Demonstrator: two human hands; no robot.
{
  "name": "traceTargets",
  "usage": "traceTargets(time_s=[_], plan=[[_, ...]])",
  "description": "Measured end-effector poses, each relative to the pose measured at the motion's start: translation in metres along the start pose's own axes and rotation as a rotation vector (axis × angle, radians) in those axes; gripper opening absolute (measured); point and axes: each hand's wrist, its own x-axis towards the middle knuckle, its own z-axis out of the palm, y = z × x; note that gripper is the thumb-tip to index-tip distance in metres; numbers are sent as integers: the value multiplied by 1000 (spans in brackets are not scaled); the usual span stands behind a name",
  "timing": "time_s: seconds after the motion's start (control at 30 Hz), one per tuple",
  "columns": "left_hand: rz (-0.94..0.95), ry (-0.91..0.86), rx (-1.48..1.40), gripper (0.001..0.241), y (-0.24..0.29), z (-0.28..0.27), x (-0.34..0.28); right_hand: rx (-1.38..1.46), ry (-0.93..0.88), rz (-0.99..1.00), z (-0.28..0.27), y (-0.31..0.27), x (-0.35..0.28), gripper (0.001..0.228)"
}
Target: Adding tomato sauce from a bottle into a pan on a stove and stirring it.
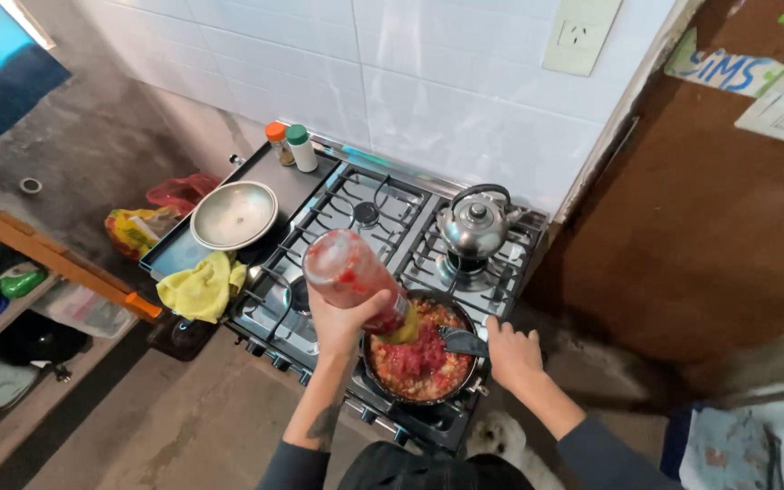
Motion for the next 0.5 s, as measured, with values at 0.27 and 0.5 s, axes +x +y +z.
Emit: traceTargets(time_s=[0.27,0.5], plan=[[-76,-40,-62,93,-3,-13,18,344,-84,22,-7,-14,-25,70],[-122,-67,-73,93,-8,-12,21,206,-73,-49,-61,-36,-63,36]])
